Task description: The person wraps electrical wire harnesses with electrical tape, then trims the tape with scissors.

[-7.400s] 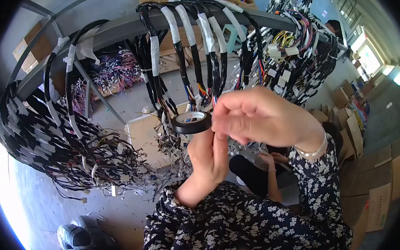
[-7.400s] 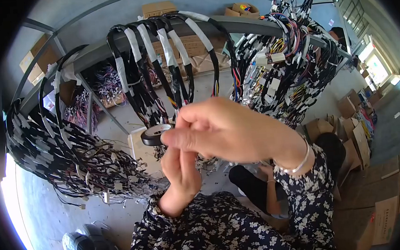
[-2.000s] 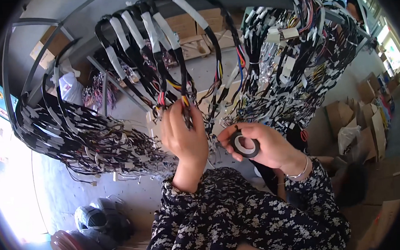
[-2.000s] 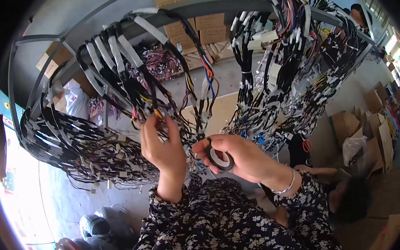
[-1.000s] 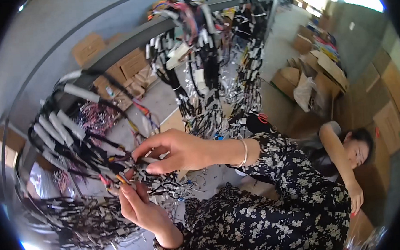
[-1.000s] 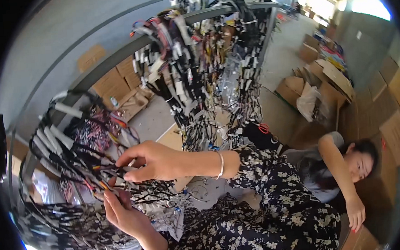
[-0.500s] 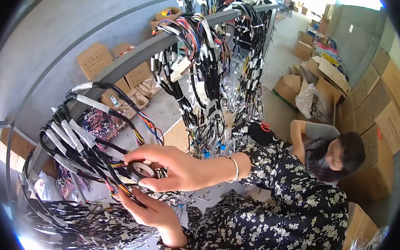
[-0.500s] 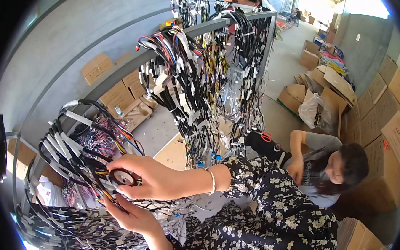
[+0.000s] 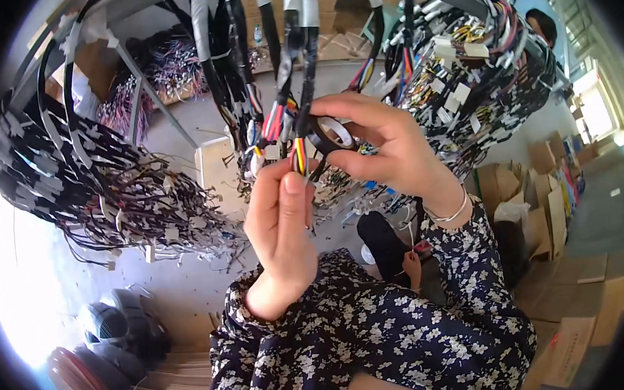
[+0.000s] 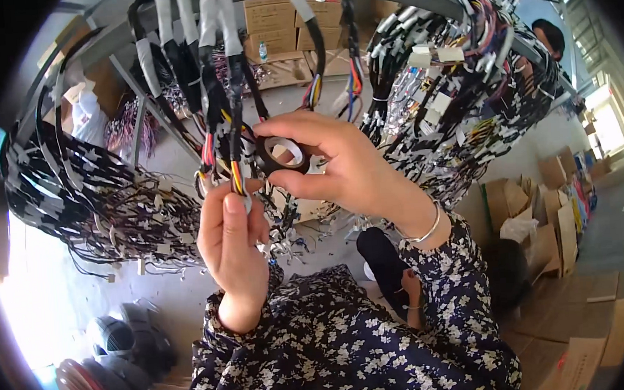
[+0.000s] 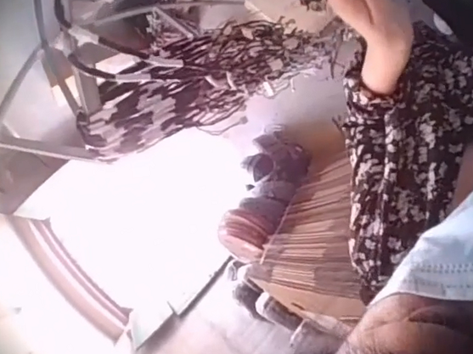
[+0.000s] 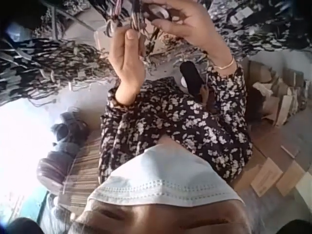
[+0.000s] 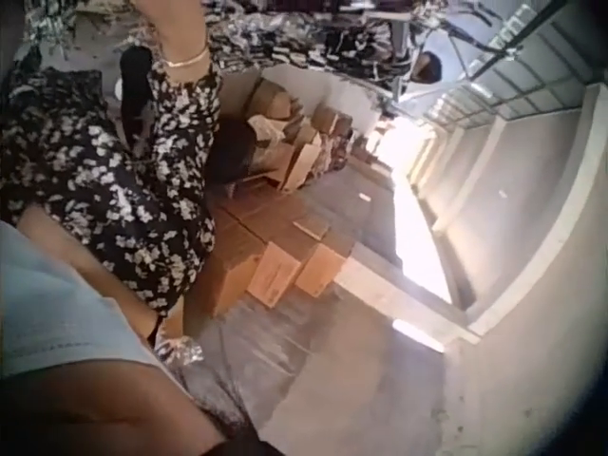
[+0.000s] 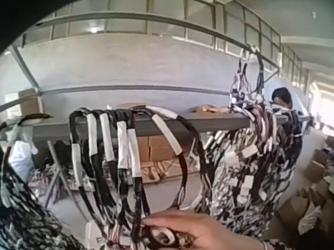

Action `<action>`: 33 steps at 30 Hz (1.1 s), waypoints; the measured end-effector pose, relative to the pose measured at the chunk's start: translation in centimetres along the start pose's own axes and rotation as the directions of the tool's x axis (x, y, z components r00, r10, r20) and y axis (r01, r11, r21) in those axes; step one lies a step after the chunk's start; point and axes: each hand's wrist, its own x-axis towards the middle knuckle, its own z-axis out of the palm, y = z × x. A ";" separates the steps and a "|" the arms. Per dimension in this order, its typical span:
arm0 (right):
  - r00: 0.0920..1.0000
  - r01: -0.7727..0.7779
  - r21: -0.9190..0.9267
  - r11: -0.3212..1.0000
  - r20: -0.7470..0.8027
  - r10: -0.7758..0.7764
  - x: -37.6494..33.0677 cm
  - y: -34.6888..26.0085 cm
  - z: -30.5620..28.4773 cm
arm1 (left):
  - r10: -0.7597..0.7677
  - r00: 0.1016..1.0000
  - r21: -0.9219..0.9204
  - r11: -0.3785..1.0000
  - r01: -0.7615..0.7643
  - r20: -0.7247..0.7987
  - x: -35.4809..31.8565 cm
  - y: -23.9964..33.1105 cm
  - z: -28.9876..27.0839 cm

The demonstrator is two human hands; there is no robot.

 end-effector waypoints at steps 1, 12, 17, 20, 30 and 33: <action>0.999 0.051 -0.048 0.998 0.019 -0.050 0.2 0.1 0.1 | 0.017 1.000 0.020 1.000 -0.017 0.001 -0.3 -0.3 -0.1; 0.997 -0.039 0.009 0.999 0.074 0.039 -0.6 -0.5 0.5 | 0.031 0.994 -0.047 0.999 -0.026 0.100 -1.6 -0.1 0.3; 0.989 -0.090 0.172 0.981 0.128 0.068 -0.4 -0.7 0.6 | 0.132 0.981 0.025 0.990 -0.137 0.142 -1.3 -1.0 -0.6; 0.984 -0.105 0.208 0.972 0.160 0.072 -0.2 -0.8 0.2 | 0.131 0.982 0.016 0.991 -0.134 0.137 -1.1 -0.8 -0.7; 0.991 -0.002 -0.025 1.000 0.134 0.006 0.4 -0.4 -0.6 | -0.115 0.978 -0.010 0.993 0.118 0.172 0.2 1.0 -0.9; 0.988 0.082 -0.068 0.994 0.138 -0.072 0.5 -0.4 -0.8 | -0.113 0.979 0.001 0.993 0.115 0.170 0.2 1.0 -0.7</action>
